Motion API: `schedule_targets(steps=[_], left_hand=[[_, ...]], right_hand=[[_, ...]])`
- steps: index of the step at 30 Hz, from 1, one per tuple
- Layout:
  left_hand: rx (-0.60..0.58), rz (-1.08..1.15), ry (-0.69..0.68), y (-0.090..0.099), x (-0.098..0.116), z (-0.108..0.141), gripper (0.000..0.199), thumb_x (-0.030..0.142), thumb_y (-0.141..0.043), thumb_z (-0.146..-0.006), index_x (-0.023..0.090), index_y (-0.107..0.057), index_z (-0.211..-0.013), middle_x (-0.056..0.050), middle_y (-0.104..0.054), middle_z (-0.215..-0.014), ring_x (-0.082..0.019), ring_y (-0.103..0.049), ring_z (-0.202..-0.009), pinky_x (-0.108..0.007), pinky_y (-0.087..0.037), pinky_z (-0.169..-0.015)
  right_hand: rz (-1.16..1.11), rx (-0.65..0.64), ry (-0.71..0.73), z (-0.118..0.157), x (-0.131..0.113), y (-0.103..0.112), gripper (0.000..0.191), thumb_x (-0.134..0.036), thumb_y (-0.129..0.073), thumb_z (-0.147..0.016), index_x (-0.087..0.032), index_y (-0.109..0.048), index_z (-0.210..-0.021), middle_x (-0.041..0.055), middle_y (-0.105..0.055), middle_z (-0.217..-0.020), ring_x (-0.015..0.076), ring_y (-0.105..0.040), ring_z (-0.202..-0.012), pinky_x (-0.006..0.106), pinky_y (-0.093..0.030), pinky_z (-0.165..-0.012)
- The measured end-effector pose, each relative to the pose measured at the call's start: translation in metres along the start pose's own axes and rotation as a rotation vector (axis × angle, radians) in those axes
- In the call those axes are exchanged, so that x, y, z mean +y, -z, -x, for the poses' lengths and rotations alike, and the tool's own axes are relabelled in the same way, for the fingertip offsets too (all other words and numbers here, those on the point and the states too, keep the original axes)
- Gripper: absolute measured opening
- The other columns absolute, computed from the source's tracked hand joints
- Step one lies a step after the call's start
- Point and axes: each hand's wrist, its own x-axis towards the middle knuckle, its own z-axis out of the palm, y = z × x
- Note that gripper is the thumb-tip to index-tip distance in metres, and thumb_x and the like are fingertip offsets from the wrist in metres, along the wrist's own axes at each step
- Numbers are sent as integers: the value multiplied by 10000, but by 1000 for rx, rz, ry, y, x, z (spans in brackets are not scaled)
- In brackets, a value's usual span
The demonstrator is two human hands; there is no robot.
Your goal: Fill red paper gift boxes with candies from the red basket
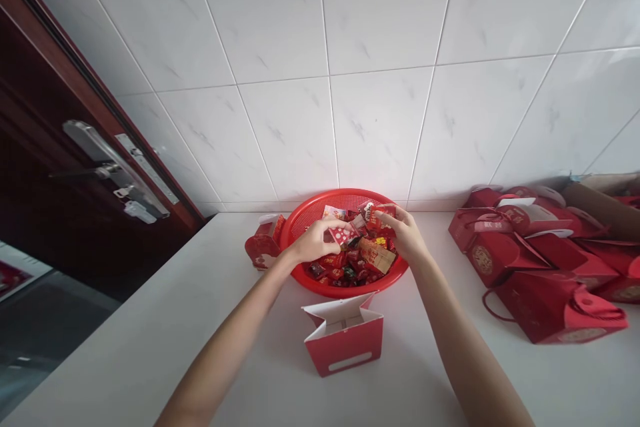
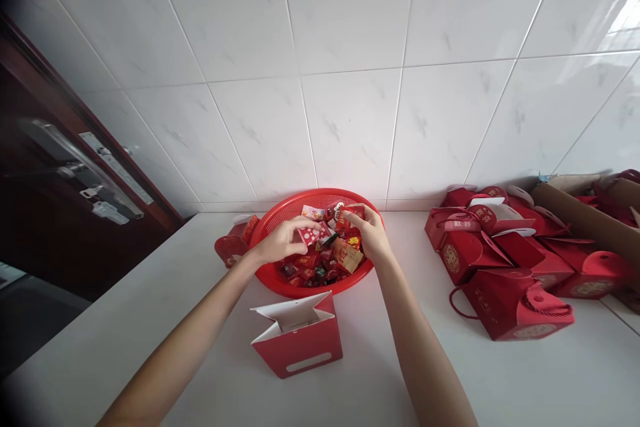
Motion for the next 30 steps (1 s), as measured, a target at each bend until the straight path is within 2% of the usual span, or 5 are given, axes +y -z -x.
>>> schedule_targets(steps=[7, 11, 16, 25, 30], left_hand=[[281, 163, -130, -3, 28, 24, 330, 384, -654, -868, 197, -733, -1129, -108, -701, -1244, -277, -599, -1249, -431, -449, -1104], [363, 191, -103, -3, 49, 43, 447, 375, -671, -880, 218, -627, -1296, -89, -651, -1361, -253, -564, -1314, -399, -454, -1119], [485, 214, -76, 0, 67, 64, 390, 376, -722, -836, 233, -660, -1193, -69, -697, -1272, -244, -648, -1196, -354, -551, -996], [514, 254, -78, -1, 82, 78, 376, 311, -746, -806, 235, -673, -1167, -64, -711, -1187, -226, -667, -1134, -316, -576, -929], [459, 386, -83, -4, 93, 78, 418, 315, -771, -763, 213, -683, -1158, -73, -726, -1113, -239, -676, -1106, -322, -592, -900]], right_hand=[[-91, -116, -48, 15, -26, -10, 353, -412, -895, -590, -207, -723, -820, 14, -751, -791, 181, -690, -708, 294, -565, -671], [-85, -243, -33, 35, -44, -21, 309, -404, -870, -666, -226, -733, -879, 22, -766, -847, 198, -713, -775, 292, -576, -702], [-42, -286, 32, 58, -58, -35, 289, -396, -856, -702, -241, -730, -910, 31, -769, -896, 221, -727, -831, 348, -594, -801], [37, -306, 145, 93, -74, -41, 220, -373, -828, -770, -259, -749, -940, 11, -749, -845, 161, -688, -698, 272, -575, -661], [95, -270, 181, 105, -76, -41, 246, -401, -833, -754, -255, -741, -930, 23, -747, -832, 202, -711, -733, 310, -583, -664]])
